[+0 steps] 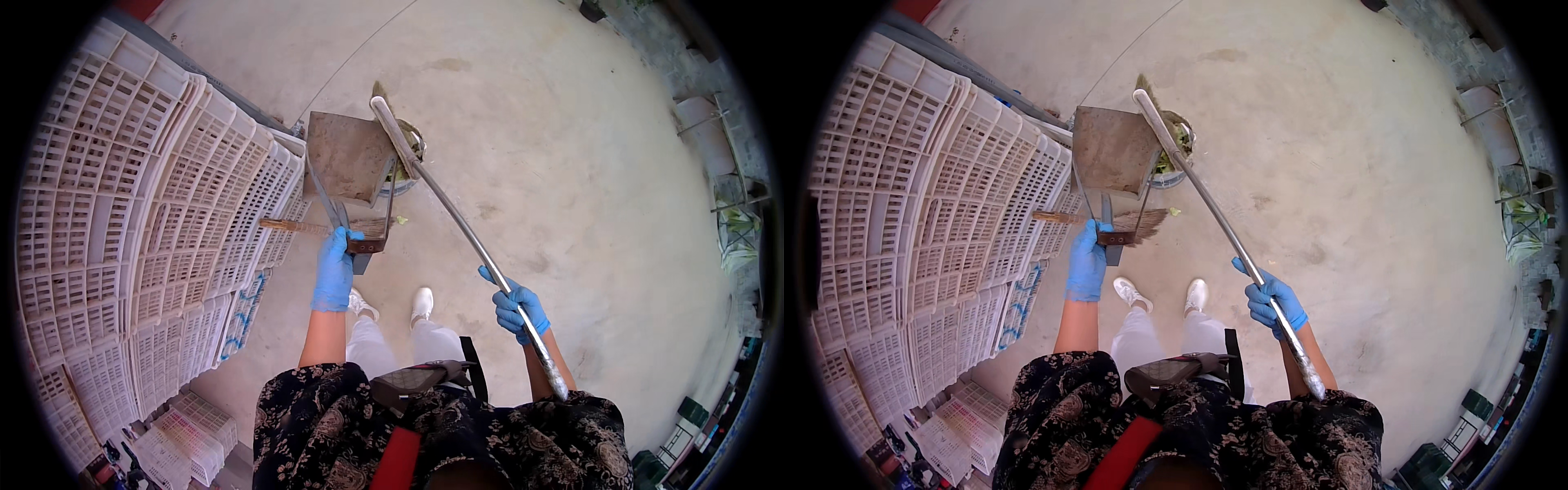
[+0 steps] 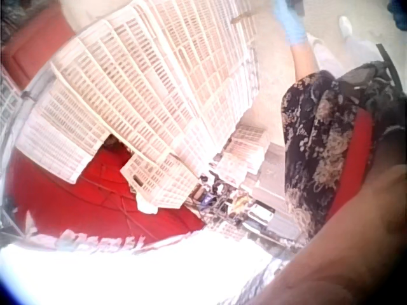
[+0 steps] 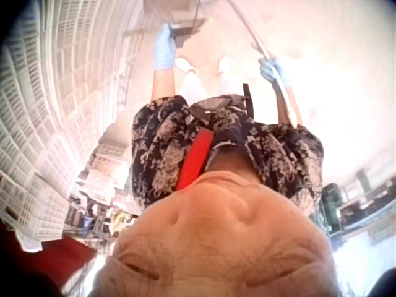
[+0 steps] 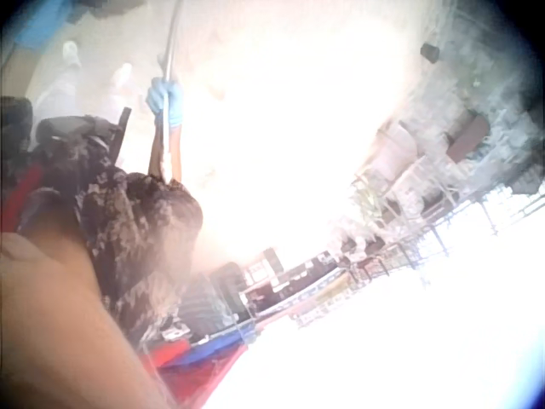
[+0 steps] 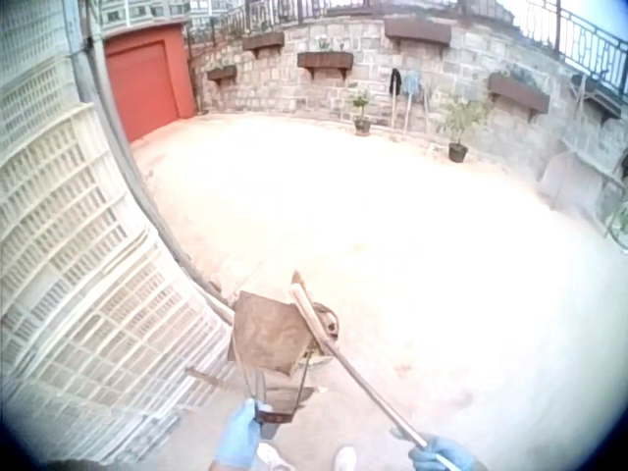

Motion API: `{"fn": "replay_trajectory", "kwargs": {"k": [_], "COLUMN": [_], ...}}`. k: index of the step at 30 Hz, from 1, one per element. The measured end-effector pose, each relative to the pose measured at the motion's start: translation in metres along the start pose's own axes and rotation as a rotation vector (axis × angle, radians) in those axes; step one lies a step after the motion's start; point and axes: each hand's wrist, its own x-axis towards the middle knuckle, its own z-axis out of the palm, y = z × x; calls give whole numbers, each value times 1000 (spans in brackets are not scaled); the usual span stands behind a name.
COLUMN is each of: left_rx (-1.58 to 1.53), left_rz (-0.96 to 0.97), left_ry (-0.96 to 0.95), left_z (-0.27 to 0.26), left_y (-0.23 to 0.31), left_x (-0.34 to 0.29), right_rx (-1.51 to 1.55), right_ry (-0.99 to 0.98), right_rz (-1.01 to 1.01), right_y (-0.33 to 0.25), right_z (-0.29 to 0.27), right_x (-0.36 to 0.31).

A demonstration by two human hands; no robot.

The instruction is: The person gathers vegetable scraps by hand into a plastic bag, dumps them into a bin, and then uses a broom and a metal dustpan to sweep remaining debris from the concrete floor.

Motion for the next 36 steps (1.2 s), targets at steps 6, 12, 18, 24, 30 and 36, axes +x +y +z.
{"fn": "replay_trajectory", "kwargs": {"k": [6,12,18,24,30,36], "left_rx": [-102,78,1111,1733,2011,1939], "left_rz": [3,-306,-642,-556,-364,-526], "left_ry": [292,399,486,260,100,100], "left_z": [-87,-200,-360,-449,-519,-532], "left_y": [35,18,-21,-18,-54,-54], "left_x": [-102,-153,-184,-196,-218,-267], "right_rx": [-74,-185,34,4,-18,-51], "right_ry": [-2,95,171,315,416,325], "right_rz": [391,659,829,940,860,1026], "right_y": [12,79,239,396,473,472], "right_z": [18,17,1,35,74,86], "right_x": [-30,14,107,215,272,252]}}
